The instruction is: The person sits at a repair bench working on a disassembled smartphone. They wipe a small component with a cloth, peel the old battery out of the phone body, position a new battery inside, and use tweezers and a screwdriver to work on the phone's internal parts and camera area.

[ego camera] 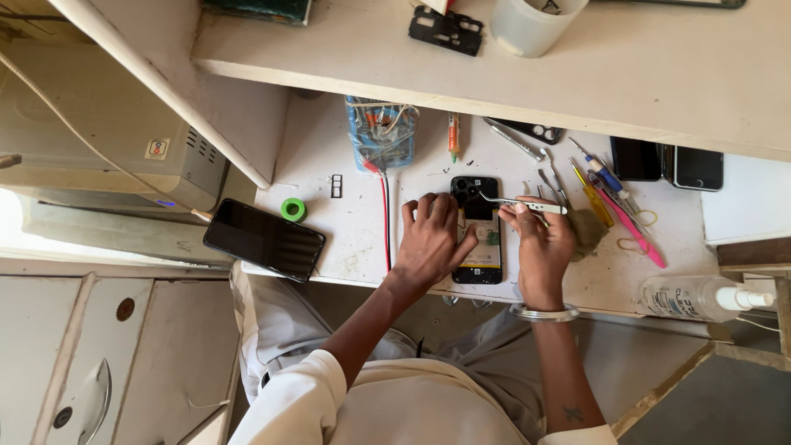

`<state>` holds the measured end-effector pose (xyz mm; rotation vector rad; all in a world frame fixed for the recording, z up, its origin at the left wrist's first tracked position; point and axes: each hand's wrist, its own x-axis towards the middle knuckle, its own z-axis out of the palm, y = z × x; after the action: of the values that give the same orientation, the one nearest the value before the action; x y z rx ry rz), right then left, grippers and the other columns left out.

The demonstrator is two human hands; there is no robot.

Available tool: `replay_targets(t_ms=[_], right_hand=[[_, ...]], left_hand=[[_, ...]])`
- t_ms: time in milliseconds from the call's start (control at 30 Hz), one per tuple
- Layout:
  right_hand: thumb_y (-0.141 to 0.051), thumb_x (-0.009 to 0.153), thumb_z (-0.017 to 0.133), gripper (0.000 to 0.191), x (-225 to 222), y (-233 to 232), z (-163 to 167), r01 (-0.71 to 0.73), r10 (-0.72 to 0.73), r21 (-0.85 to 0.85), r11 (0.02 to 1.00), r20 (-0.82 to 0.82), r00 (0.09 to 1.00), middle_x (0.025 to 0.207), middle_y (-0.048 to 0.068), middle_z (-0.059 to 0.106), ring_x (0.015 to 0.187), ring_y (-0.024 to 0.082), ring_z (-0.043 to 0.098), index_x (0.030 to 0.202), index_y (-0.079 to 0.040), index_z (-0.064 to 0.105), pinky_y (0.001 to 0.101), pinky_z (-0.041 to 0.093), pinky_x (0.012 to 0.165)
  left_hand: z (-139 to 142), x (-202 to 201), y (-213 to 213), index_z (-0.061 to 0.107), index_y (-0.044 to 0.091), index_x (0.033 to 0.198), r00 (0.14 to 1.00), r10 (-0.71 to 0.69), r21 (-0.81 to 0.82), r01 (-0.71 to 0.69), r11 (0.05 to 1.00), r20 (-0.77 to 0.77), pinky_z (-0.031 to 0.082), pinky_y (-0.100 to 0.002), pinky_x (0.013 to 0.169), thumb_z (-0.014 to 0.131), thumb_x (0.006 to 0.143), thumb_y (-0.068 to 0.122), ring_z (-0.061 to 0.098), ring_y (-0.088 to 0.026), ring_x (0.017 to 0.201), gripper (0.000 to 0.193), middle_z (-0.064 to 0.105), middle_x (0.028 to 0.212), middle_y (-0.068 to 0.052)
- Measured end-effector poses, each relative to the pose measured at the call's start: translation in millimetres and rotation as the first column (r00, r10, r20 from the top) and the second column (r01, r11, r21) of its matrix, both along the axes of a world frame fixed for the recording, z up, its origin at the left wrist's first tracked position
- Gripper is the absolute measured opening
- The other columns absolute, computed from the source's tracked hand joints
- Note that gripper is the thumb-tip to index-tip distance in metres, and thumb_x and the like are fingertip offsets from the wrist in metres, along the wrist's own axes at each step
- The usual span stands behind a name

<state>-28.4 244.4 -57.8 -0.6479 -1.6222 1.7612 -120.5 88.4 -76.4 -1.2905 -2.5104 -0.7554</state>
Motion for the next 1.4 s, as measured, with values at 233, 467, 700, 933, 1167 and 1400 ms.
replay_targets(t_ms=[233, 467, 700, 933, 1167, 1400], right_hand=[[-0.001, 0.102, 0.062, 0.014, -5.0, -3.9, -3.0, 0.051, -0.051, -0.055, 0.997, -0.010, 0.999, 0.109, 0.015, 0.068, 0.098, 0.023, 0.072, 0.114, 0.007, 0.062, 0.0410, 0.065, 0.095], [-0.003, 0.103, 0.062, 0.016, -13.7, -13.8, -2.4, -0.013, 0.013, -0.023, 1.000, -0.025, 1.000, 0.107, 0.015, 0.070, 0.098, 0.023, 0.074, 0.116, 0.007, 0.063, 0.0387, 0.064, 0.094], [-0.006, 0.104, 0.062, 0.019, -18.1, -22.5, -8.3, -0.016, 0.016, -0.004, 1.000, 0.016, 1.000, 0.106, 0.016, 0.071, 0.097, 0.023, 0.075, 0.118, 0.007, 0.063, 0.0364, 0.063, 0.094], [-0.005, 0.102, 0.063, 0.019, -19.0, -19.6, -8.4, 0.011, -0.012, -0.036, 0.999, -0.009, 1.000, 0.108, 0.015, 0.070, 0.098, 0.023, 0.074, 0.116, 0.008, 0.063, 0.0371, 0.064, 0.094], [-0.005, 0.102, 0.064, 0.018, -11.0, -18.8, -8.0, 0.012, -0.012, -0.048, 0.999, -0.013, 1.000, 0.108, 0.015, 0.069, 0.098, 0.022, 0.073, 0.115, 0.007, 0.063, 0.0381, 0.064, 0.094], [-0.003, 0.101, 0.064, 0.017, 0.2, -22.2, -12.5, 0.047, -0.047, -0.081, 0.996, -0.001, 0.999, 0.106, 0.015, 0.069, 0.098, 0.022, 0.072, 0.114, 0.007, 0.063, 0.0389, 0.064, 0.095]], left_hand=[[-4.6, -1.4, -0.6, 0.065, -0.007, 0.118, 0.999, 0.000, 0.038, 0.002, 0.999, -0.036, 0.039, -0.048, 0.096, 0.056, 0.099, 0.044, 0.052, -0.031, 0.112, 0.055, 0.060, 0.121, -0.020], [-4.9, 2.8, -5.0, 0.069, -0.001, 0.115, 0.994, -0.071, 0.102, 0.079, 0.992, -0.083, 0.040, -0.047, 0.092, 0.062, 0.101, 0.035, 0.055, -0.028, 0.093, 0.039, 0.060, 0.097, -0.015], [-1.2, 1.8, -4.8, 0.069, 0.001, 0.104, 0.998, -0.039, 0.100, 0.044, 0.994, -0.047, 0.040, -0.047, 0.090, 0.065, 0.097, 0.032, 0.053, -0.028, 0.088, 0.032, 0.058, 0.088, -0.014], [1.4, 1.5, -5.4, 0.068, 0.000, 0.102, 0.998, -0.047, 0.098, 0.052, 0.994, -0.046, 0.040, -0.046, 0.090, 0.065, 0.096, 0.031, 0.054, -0.027, 0.088, 0.032, 0.059, 0.089, -0.013], [-0.5, 2.4, -5.0, 0.069, -0.004, 0.096, 0.988, -0.093, 0.110, 0.107, 0.988, -0.123, 0.042, -0.043, 0.088, 0.065, 0.097, 0.028, 0.057, -0.027, 0.087, 0.032, 0.063, 0.088, -0.014], [-1.6, 2.5, -4.6, 0.070, -0.005, 0.094, 0.986, -0.108, 0.113, 0.122, 0.986, -0.125, 0.042, -0.045, 0.089, 0.065, 0.095, 0.031, 0.058, -0.027, 0.087, 0.037, 0.065, 0.090, -0.015]])
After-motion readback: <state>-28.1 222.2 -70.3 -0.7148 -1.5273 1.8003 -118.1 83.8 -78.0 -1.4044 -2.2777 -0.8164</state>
